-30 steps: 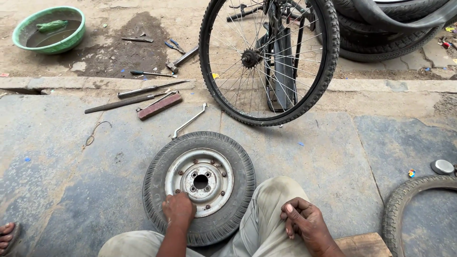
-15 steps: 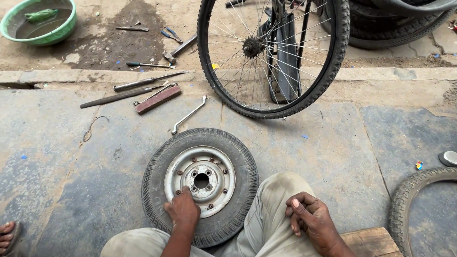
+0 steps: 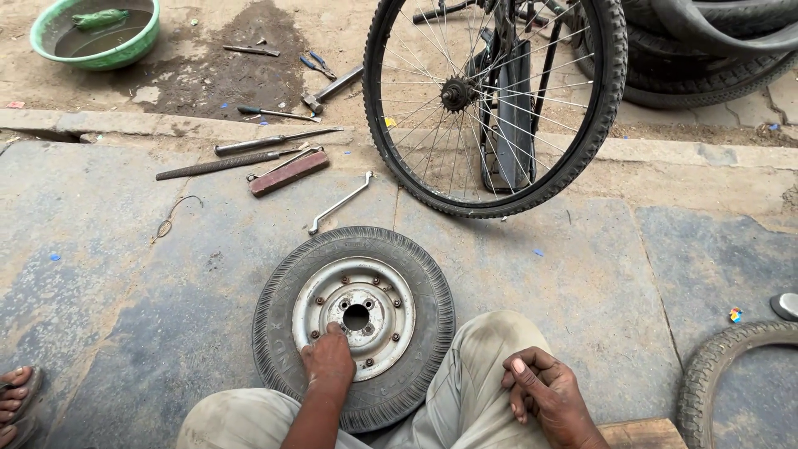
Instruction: The person works on a wheel rim, turning and adjusting nuts around the central hub using a socket wrench and then fitting and tightening the nuts and bolts by hand.
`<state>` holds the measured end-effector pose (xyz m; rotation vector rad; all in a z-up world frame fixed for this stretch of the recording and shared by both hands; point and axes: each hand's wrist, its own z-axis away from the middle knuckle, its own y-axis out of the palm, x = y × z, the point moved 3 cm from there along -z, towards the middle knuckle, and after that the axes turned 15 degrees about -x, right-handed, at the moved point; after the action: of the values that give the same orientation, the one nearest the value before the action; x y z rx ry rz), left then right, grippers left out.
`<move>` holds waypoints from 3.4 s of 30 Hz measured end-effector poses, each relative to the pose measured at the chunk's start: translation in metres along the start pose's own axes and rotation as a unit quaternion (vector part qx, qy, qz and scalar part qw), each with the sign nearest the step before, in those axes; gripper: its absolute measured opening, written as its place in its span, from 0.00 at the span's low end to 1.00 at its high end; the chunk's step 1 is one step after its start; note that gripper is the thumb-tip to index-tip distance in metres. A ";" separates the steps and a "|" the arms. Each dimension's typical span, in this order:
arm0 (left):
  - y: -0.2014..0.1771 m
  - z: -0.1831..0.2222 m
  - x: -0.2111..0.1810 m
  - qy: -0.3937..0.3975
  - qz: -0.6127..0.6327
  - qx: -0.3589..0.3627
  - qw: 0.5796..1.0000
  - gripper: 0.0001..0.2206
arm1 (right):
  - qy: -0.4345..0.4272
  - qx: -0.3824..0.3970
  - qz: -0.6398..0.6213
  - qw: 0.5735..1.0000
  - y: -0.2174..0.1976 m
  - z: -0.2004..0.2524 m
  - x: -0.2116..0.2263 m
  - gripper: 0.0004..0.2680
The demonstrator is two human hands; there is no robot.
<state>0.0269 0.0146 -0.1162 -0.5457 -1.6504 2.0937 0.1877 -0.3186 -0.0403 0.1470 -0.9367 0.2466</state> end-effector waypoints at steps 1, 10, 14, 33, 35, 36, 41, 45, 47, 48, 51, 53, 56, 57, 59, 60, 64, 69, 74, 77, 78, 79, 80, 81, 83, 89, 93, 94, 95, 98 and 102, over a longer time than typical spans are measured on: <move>-0.004 0.001 -0.002 -0.003 -0.003 0.007 1.000 0.17 | -0.010 0.008 -0.005 1.000 0.000 -0.001 -0.001 0.11; -0.002 0.009 -0.001 0.202 0.197 -0.006 0.959 0.09 | -0.029 0.033 -0.016 0.999 0.004 0.002 0.005 0.10; 0.009 0.011 0.005 0.136 0.227 -0.011 0.964 0.09 | -0.044 0.043 -0.022 0.998 0.006 0.007 0.008 0.10; -0.032 0.023 -0.010 0.124 0.225 0.035 0.966 0.20 | -0.020 0.034 -0.019 0.999 0.010 0.006 0.011 0.09; -0.030 0.019 -0.010 0.173 0.207 0.045 0.962 0.16 | -0.020 0.035 -0.017 0.999 0.011 0.006 0.012 0.09; -0.029 0.014 -0.011 0.192 0.177 0.054 0.964 0.14 | -0.024 0.033 -0.013 0.999 0.010 0.006 0.013 0.09; -0.029 0.010 -0.004 0.188 0.221 0.063 0.955 0.12 | -0.013 0.029 -0.009 0.999 0.012 0.008 0.013 0.09; -0.027 0.010 -0.007 0.156 0.224 0.065 0.960 0.17 | -0.014 0.031 -0.011 0.999 0.012 0.008 0.012 0.09; -0.031 0.006 -0.013 0.144 0.240 0.046 0.959 0.19 | -0.013 0.031 -0.008 0.999 0.012 0.007 0.013 0.09; -0.031 0.006 -0.021 0.141 0.249 0.032 0.958 0.19 | -0.015 0.031 -0.010 0.999 0.012 0.004 0.015 0.09; -0.030 0.015 -0.043 0.133 0.241 0.002 0.961 0.18 | -0.011 0.032 -0.010 0.999 0.013 0.006 0.014 0.09; -0.029 0.014 -0.055 0.132 0.210 -0.008 0.969 0.16 | -0.013 0.032 -0.004 0.999 0.012 0.007 0.014 0.09; -0.024 0.013 -0.065 0.133 0.168 -0.011 0.977 0.11 | 0.000 0.034 -0.005 0.999 0.011 0.005 0.013 0.09; -0.024 0.012 -0.063 0.137 0.171 -0.017 0.976 0.09 | 0.000 0.034 -0.004 0.999 0.012 0.005 0.013 0.09; -0.026 0.007 -0.059 0.147 0.161 -0.002 0.976 0.06 | -0.001 0.035 -0.003 0.999 0.012 0.005 0.014 0.10; -0.027 0.004 -0.055 0.153 0.149 0.020 0.977 0.07 | -0.001 0.035 -0.002 0.999 0.012 0.004 0.014 0.09; -0.032 0.007 -0.050 0.097 0.261 0.035 0.960 0.13 | 0.004 0.030 0.004 1.000 0.014 0.002 0.017 0.10; -0.026 0.018 -0.057 0.072 0.174 0.036 0.981 0.11 | 0.003 0.030 0.004 1.000 0.012 0.005 0.016 0.10; -0.027 0.023 -0.056 0.071 0.194 0.011 0.978 0.15 | 0.001 0.027 0.004 1.000 0.014 0.005 0.015 0.10; -0.030 0.014 -0.056 0.078 0.199 0.011 0.977 0.09 | 0.003 0.039 -0.014 0.999 0.014 0.006 0.015 0.10; -0.032 0.012 -0.056 0.071 0.227 0.002 0.971 0.13 | -0.001 0.038 -0.013 0.999 0.016 0.002 0.017 0.10; -0.032 0.014 -0.055 0.063 0.254 -0.002 0.965 0.18 | 0.002 0.035 -0.010 0.999 0.015 0.003 0.016 0.10; -0.030 0.014 -0.055 0.066 0.239 0.009 0.969 0.14 | 0.004 0.032 -0.007 0.999 0.014 0.003 0.015 0.10; -0.028 0.013 -0.054 0.069 0.224 0.021 0.972 0.11 | 0.001 0.032 -0.003 0.999 0.013 0.004 0.014 0.10; -0.024 0.013 -0.052 0.080 0.197 0.036 0.977 0.07 | -0.005 0.035 0.004 0.999 0.013 0.002 0.015 0.10; -0.029 0.008 -0.054 0.084 0.221 0.037 0.971 0.18 | -0.004 0.045 -0.011 0.999 0.013 0.001 0.013 0.10; -0.035 0.011 -0.057 0.076 0.213 0.044 0.973 0.13 | -0.001 0.043 -0.014 0.999 0.013 0.001 0.013 0.10; -0.035 0.011 -0.057 0.073 0.216 0.040 0.973 0.11 | -0.002 0.043 -0.013 0.999 0.014 0.000 0.013 0.10; -0.035 0.012 -0.059 0.089 0.197 0.028 0.976 0.10 | -0.002 0.042 -0.012 0.999 0.013 0.001 0.013 0.09; -0.031 0.013 -0.061 0.123 0.178 -0.007 0.976 0.09 | 0.003 0.041 -0.010 0.999 0.012 0.000 0.011 0.09; -0.029 0.008 -0.050 0.090 0.271 0.024 0.958 0.17 | 0.009 0.045 -0.016 0.999 0.011 -0.001 0.010 0.10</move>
<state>0.0671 -0.0129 -0.0838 -1.2484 -1.4519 2.3520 0.1912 -0.3062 -0.0326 0.2419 -0.9053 0.2612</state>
